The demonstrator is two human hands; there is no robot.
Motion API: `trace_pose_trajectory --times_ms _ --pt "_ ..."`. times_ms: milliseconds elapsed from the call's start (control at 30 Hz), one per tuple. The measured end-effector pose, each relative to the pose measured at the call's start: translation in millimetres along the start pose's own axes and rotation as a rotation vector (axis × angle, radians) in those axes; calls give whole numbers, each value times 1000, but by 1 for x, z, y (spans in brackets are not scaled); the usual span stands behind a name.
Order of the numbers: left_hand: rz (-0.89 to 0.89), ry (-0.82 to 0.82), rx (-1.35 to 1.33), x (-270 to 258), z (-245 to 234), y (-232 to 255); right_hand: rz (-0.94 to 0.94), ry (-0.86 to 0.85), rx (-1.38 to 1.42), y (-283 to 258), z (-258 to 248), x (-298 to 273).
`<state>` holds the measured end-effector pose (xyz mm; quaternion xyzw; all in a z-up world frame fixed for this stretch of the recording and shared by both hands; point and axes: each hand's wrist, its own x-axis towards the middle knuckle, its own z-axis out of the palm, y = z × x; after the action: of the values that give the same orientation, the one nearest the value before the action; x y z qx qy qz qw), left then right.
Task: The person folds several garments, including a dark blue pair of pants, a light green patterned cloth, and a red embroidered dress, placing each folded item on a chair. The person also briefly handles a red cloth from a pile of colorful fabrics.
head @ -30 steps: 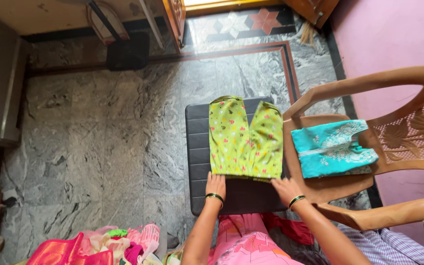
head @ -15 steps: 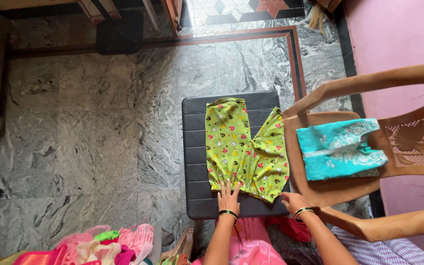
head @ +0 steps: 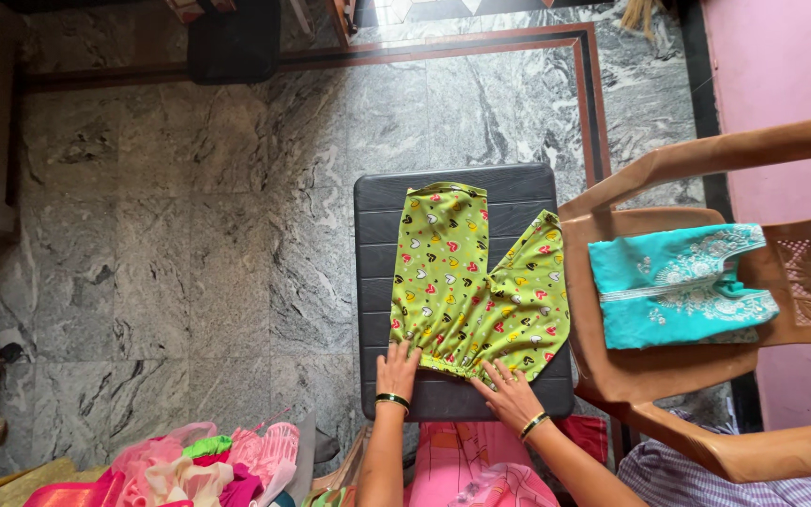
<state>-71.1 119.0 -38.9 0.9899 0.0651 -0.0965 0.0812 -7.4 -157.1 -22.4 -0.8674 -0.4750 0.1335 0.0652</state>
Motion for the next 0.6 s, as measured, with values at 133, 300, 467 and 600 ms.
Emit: trace_pose_trajectory --times_ms 133,300,467,600 --pt "-39 -87 -24 19 12 -12 -83 -110 -29 6 12 13" --pt "63 -54 -159 42 13 -22 -162 -255 15 33 -1 25" --pt "103 26 -323 94 -32 -23 -240 -288 -72 53 -52 46" --pt "70 124 -465 143 -97 -8 -64 -327 -56 68 -107 52"
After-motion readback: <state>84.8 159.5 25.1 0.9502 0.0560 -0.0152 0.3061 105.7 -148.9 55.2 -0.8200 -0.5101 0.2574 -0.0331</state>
